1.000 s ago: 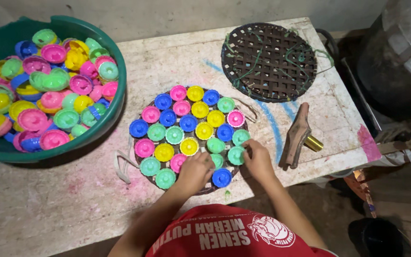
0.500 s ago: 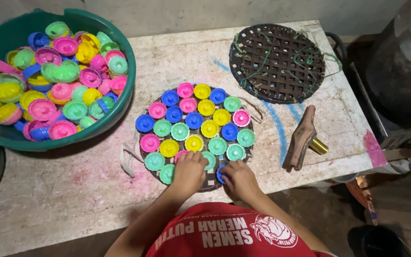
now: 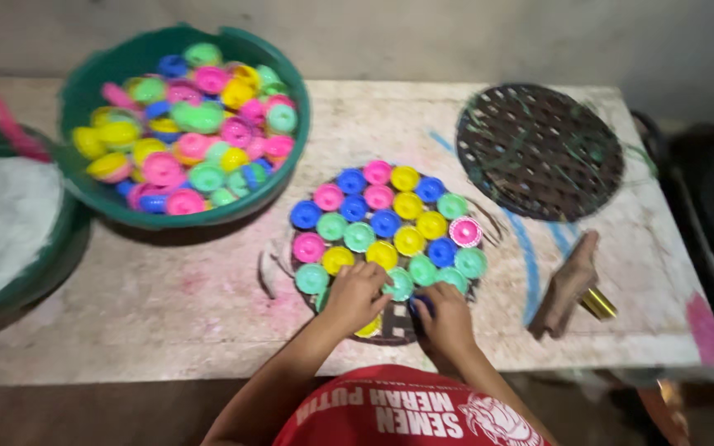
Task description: The person arranges colorful plastic molds on a woven tray, then uses a wooden dispenser to fill each mold with white powder from a green basin. The filled molds remain on the tray throughout the clip.
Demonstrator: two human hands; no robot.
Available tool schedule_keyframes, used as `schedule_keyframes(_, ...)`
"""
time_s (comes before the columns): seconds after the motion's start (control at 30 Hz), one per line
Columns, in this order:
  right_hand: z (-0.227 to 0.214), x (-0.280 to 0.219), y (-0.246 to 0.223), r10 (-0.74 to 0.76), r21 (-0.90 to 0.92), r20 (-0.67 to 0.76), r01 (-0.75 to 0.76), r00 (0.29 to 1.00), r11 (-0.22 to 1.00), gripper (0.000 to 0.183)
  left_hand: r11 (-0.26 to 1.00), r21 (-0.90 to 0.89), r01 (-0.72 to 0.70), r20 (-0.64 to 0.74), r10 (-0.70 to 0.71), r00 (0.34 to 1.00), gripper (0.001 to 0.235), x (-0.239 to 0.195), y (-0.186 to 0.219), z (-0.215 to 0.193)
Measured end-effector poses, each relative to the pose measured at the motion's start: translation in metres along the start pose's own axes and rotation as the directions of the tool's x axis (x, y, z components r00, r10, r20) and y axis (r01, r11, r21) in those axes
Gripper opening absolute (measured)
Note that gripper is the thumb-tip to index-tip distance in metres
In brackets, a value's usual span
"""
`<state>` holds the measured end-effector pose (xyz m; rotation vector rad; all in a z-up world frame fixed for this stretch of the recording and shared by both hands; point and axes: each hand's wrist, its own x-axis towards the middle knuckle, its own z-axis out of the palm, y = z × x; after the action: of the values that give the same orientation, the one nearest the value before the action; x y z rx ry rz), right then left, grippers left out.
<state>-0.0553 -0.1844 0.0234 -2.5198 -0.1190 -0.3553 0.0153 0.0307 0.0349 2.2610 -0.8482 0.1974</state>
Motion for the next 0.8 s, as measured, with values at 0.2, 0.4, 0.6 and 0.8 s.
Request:
schedule_keyframes(0.2, -0.019, 0.005, -0.005, -0.067, 0.115, -0.086, 0.076, 0.994, 0.990, 0.015, 0.971, 0.116, 0.209, -0.562, -0.109, 0.820, 0.023, 0.044, -0.110, -0.127)
schedule_keyframes(0.4, -0.017, 0.004, -0.015, -0.067, 0.182, -0.048, 0.075, 0.997, 0.981, 0.014, 0.604, 0.489, 0.630, 0.101, -0.756, 0.647, 0.067, 0.103, -0.222, -0.172)
schedule_keyframes(0.6, -0.015, -0.002, -0.012, -0.059, 0.250, -0.040, 0.067, 0.997, 0.966, 0.014, 0.554, 0.626, 0.549, 0.048, -0.730, 0.682, 0.061, 0.129, -0.261, -0.121)
schedule_keyframes(0.8, -0.028, -0.007, 0.002, 0.061, 0.242, -0.014, -0.056, 0.998, 0.969, 0.014, 0.663, 0.206, 0.720, 0.151, -0.749, 0.645, 0.075, 0.111, -0.289, -0.154)
